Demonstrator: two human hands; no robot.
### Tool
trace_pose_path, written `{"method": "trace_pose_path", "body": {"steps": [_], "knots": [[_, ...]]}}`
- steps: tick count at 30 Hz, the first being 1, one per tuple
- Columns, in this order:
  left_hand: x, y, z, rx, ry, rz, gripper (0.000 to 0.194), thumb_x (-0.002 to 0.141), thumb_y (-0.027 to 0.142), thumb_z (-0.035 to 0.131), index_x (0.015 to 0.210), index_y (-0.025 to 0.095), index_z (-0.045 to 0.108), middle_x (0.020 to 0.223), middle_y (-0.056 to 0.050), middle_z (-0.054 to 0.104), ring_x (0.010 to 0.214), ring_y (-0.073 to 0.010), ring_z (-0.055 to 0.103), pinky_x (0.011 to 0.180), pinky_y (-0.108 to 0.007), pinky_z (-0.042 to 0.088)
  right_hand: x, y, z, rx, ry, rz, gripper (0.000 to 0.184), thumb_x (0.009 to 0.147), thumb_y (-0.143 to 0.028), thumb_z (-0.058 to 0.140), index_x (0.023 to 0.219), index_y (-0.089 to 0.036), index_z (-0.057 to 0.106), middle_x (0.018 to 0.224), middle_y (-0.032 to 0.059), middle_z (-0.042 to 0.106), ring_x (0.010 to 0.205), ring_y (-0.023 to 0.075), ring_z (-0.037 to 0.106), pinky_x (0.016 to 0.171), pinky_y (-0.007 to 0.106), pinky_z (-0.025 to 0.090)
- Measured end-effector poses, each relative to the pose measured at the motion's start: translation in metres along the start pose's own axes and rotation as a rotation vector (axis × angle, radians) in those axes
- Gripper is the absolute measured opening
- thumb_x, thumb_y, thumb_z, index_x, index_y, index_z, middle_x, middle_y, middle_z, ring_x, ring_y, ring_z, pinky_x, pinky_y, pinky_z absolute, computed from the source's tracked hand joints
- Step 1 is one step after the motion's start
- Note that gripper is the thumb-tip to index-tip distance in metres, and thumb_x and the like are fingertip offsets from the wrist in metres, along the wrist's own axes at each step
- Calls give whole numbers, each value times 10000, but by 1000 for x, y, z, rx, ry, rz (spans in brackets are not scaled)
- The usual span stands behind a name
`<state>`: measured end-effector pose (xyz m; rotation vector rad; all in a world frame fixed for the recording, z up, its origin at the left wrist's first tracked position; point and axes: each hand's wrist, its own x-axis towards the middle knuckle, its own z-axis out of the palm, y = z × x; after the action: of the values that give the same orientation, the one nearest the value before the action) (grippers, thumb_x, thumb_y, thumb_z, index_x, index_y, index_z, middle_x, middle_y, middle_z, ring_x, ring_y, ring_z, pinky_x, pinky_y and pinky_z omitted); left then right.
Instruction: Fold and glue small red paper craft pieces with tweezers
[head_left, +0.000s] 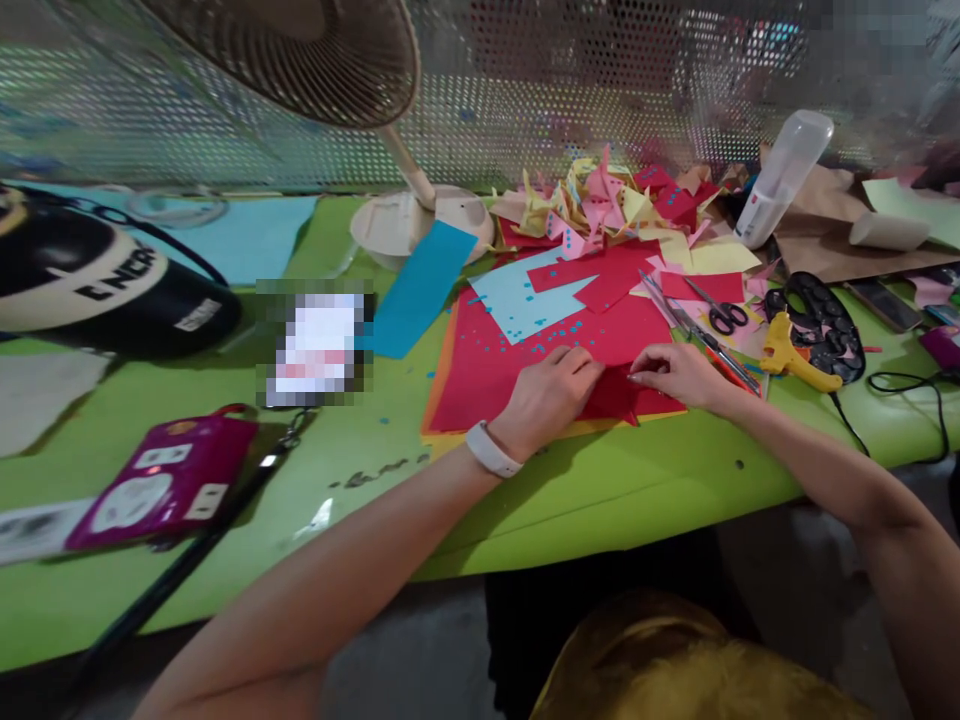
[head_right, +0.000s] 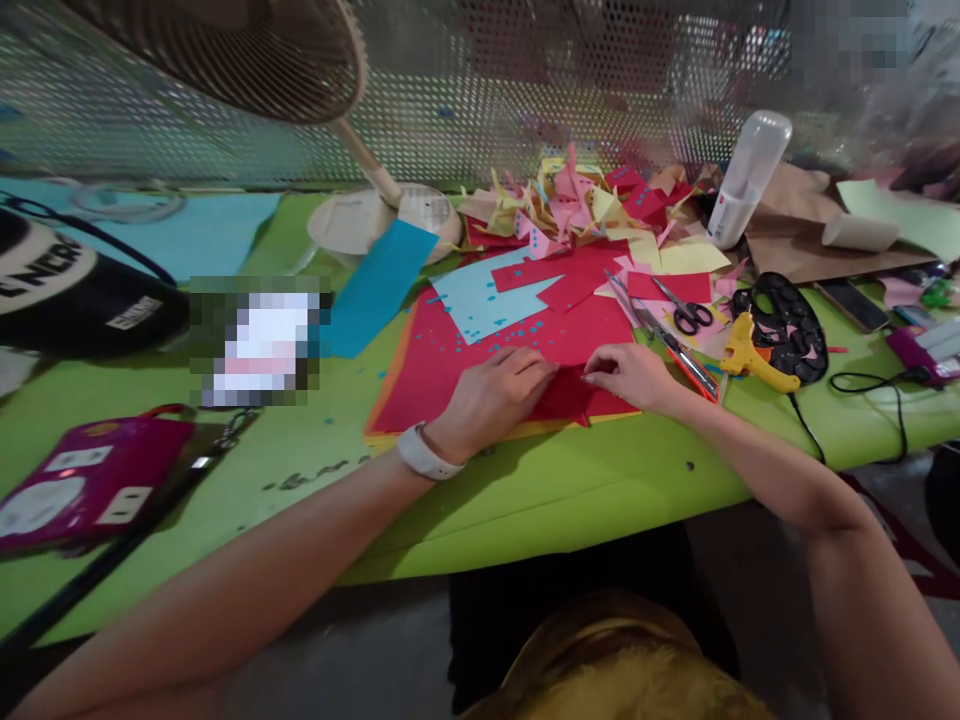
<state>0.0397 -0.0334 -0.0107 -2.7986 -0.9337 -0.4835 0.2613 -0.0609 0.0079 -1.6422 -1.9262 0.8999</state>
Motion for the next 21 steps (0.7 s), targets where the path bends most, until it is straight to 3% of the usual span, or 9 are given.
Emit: {"method": "trace_pose_path", "body": {"steps": [11,16,21], "knots": [[1,4,-6,-17,-62,-54,244,977,204,459,1016,145,693,954,-108,669,891,-238,610,612,-295,479,18,3,-7,143,-163,35,89,727,-193,694,779,-156,757,714,24,729,637,124,612,609,239,423],[2,5,-8,-39,-91,-78,260,982,219,450,1039,150,694,974,-113,668,913,-239,611,626,-293,482,19,-8,-9,116,-159,132,82,707,-148,677,743,-152,750,613,4,681,562,109,555,565,241,392],[2,7,-9,-37,-111,-92,271,981,220,443,1064,153,693,979,-114,669,939,-255,618,610,-301,489,20,-17,-9,253,-160,247,123,637,-72,730,681,-154,649,592,-13,644,584,115,589,568,226,417]]}}
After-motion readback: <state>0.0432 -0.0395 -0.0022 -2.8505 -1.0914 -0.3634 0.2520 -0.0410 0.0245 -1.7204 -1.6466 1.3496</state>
